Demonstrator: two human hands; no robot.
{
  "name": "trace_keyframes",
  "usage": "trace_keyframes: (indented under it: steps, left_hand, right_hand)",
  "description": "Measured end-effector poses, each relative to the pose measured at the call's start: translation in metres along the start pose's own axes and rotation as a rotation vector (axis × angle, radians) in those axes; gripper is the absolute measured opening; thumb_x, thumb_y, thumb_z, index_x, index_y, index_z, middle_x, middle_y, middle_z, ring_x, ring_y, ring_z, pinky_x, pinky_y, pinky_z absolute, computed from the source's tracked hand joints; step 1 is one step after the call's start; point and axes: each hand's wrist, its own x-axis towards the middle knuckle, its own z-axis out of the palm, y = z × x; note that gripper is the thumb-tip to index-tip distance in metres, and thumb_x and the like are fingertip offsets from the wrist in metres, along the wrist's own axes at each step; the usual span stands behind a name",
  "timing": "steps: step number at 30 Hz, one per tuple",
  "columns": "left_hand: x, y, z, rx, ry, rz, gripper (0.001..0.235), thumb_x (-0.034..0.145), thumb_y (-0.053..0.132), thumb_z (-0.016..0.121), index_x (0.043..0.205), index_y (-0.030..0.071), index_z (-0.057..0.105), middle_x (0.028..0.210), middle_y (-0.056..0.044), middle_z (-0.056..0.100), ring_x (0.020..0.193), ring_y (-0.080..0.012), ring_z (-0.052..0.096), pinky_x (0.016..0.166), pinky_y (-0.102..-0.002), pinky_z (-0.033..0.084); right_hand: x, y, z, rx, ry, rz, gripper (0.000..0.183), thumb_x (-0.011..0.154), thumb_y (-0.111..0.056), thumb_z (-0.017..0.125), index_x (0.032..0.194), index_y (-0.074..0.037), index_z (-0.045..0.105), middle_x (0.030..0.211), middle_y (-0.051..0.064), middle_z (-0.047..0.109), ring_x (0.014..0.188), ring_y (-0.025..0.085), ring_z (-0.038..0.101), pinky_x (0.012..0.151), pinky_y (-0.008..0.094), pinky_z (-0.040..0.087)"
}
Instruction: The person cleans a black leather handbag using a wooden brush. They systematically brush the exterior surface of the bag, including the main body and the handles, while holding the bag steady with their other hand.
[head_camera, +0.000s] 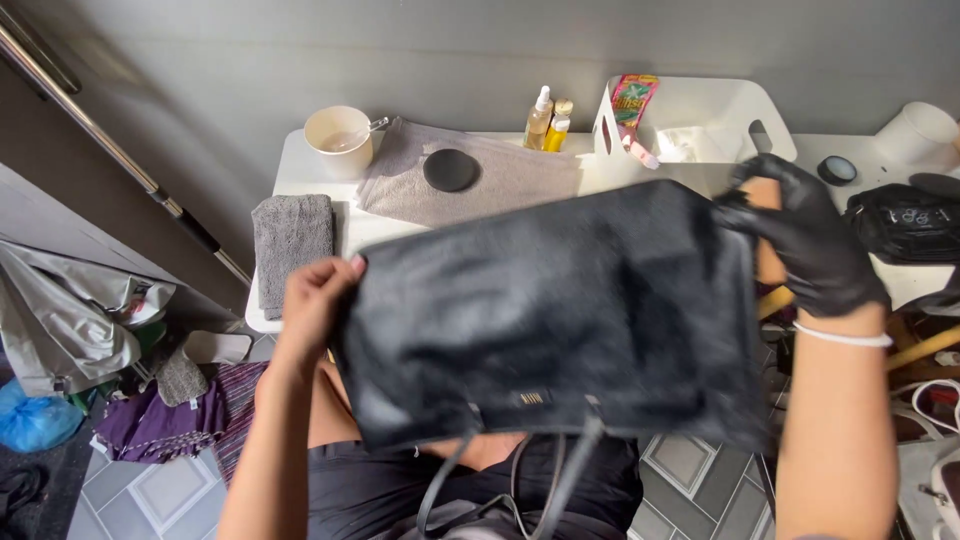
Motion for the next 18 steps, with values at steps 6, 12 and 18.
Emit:
trace_keyframes:
  steps: [6,12,18]
  left_hand:
    - [0.108,-0.027,-0.019,0.114,0.017,-0.035,0.031,0.090,0.030,0.087,0.080,0.004,0.073,0.058,-0.009,0.063,0.047,-0.0150,0.064,0.043,-0.027,0.055]
    - [0.138,-0.029,-0.011,0.144,0.071,-0.047,0.032,0.088,0.027,0.088,0.078,0.002,0.071,0.059,-0.012,0.064,0.051,-0.0158,0.068,0.046,-0.027,0.058]
    - [0.150,-0.037,-0.005,0.580,0.091,0.182,0.033,0.093,0.044,0.084,0.092,0.011,0.080,0.061,-0.009,0.065,0.060,-0.0137,0.061,0.057,-0.031,0.048]
  right_hand:
    - [0.066,0.043,0.047,-0.036,-0.025,-0.015,0.034,0.082,0.005,0.065,0.114,-0.004,0.058,0.091,0.003,0.055,0.086,0.014,0.054,0.079,0.028,0.044]
    - [0.103,0.092,0.086,-0.363,-0.008,0.074,0.034,0.081,-0.021,0.083,0.109,-0.017,0.066,0.100,0.015,0.072,0.100,0.035,0.070,0.083,0.043,0.053]
    - [0.114,0.122,0.127,-0.961,0.013,-0.062,0.020,0.101,-0.026,0.060,0.117,-0.019,0.051,0.098,0.012,0.071,0.094,0.034,0.074,0.084,0.049,0.060]
